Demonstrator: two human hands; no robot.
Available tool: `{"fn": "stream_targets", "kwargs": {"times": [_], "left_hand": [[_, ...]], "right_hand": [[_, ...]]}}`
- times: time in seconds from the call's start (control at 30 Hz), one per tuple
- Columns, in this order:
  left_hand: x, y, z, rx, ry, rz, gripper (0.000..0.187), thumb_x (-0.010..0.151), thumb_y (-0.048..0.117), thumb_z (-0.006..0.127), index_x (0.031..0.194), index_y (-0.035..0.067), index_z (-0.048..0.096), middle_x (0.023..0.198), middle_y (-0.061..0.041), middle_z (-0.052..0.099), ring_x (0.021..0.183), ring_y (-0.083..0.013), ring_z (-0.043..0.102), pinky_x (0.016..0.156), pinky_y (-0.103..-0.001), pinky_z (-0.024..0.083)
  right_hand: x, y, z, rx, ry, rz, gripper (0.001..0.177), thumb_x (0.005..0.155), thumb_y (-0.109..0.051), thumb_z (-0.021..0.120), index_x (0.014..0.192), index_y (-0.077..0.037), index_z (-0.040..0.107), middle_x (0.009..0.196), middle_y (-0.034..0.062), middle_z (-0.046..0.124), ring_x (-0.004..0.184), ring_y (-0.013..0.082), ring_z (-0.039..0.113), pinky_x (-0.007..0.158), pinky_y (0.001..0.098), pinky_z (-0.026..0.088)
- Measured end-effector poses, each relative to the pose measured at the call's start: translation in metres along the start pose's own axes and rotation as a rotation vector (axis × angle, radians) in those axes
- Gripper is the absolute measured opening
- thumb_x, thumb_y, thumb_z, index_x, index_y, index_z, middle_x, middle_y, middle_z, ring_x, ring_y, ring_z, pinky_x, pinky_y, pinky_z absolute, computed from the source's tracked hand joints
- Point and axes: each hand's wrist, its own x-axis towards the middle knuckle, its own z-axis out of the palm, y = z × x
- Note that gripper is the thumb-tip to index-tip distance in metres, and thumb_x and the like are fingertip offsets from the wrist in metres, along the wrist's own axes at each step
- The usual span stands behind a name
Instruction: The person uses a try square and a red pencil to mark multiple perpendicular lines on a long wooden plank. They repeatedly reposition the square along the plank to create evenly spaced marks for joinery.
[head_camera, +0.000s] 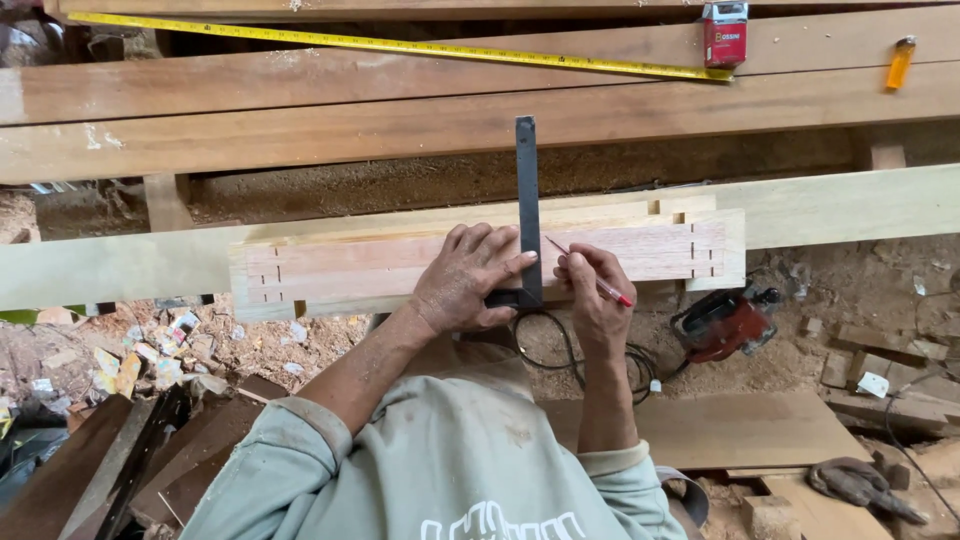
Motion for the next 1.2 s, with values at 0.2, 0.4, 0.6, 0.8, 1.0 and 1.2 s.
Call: {"fn": "stream_targets", "kwargs": {"times": [0.2, 0.4, 0.6, 0.8, 1.0, 1.2], "left_hand": [[-0.001, -0.001, 0.001, -0.005, 0.010, 0.015, 0.087, 0.064, 0.054, 0.083, 0.144, 0.027, 0.059, 0.145, -0.011, 0.049, 0.127, -0.0343, 0.045, 0.108, -0.052, 0.034], [0.000, -0.002, 0.000, -0.021, 0.017, 0.022, 0.085, 0.065, 0.053, 0.084, 0.142, 0.025, 0.060, 0.144, -0.012, 0.049, 0.127, -0.0351, 0.045, 0.108, -0.052, 0.034], [0.000, -0.002, -0.002, -0.027, 0.021, 0.030, 0.085, 0.065, 0.054, 0.083, 0.142, 0.024, 0.061, 0.144, -0.013, 0.049, 0.126, -0.0356, 0.046, 0.107, -0.053, 0.036], [0.001, -0.002, -0.003, -0.030, 0.026, 0.037, 0.085, 0.065, 0.054, 0.083, 0.141, 0.023, 0.061, 0.143, -0.013, 0.050, 0.125, -0.0359, 0.046, 0.106, -0.053, 0.035], [0.000, -0.002, -0.002, -0.019, 0.019, 0.034, 0.086, 0.064, 0.054, 0.083, 0.142, 0.024, 0.060, 0.143, -0.013, 0.050, 0.125, -0.0357, 0.046, 0.106, -0.053, 0.035], [-0.001, -0.003, 0.001, -0.009, 0.006, 0.033, 0.087, 0.065, 0.055, 0.082, 0.144, 0.026, 0.058, 0.143, -0.013, 0.049, 0.125, -0.0356, 0.046, 0.106, -0.053, 0.035]], "right_hand": [[0.002, 0.007, 0.009, 0.077, 0.033, -0.042, 0.015, 0.099, -0.006, 0.068, 0.109, 0.004, 0.071, 0.087, 0.0185, 0.074, 0.074, 0.0180, 0.070, 0.060, 0.0273, 0.058], [0.003, 0.009, 0.010, 0.077, 0.036, -0.039, 0.015, 0.098, -0.006, 0.069, 0.108, 0.005, 0.072, 0.087, 0.0192, 0.074, 0.072, 0.0178, 0.069, 0.058, 0.0265, 0.057], [0.004, 0.003, 0.011, 0.026, 0.050, -0.033, 0.014, 0.097, -0.007, 0.070, 0.105, 0.004, 0.073, 0.085, 0.0191, 0.075, 0.070, 0.0173, 0.070, 0.056, 0.0244, 0.056], [0.006, 0.004, 0.011, -0.007, 0.047, -0.029, 0.014, 0.097, -0.009, 0.071, 0.104, 0.003, 0.074, 0.084, 0.0197, 0.075, 0.069, 0.0178, 0.071, 0.055, 0.0241, 0.056], [0.012, 0.002, 0.009, -0.053, 0.039, 0.027, 0.016, 0.096, -0.014, 0.070, 0.103, 0.000, 0.075, 0.084, 0.0158, 0.076, 0.069, 0.0156, 0.072, 0.057, 0.0230, 0.057], [0.017, 0.000, 0.002, -0.117, 0.012, 0.039, 0.014, 0.095, -0.013, 0.071, 0.099, 0.000, 0.076, 0.081, 0.0181, 0.075, 0.067, 0.0184, 0.074, 0.058, 0.0268, 0.060]]}}
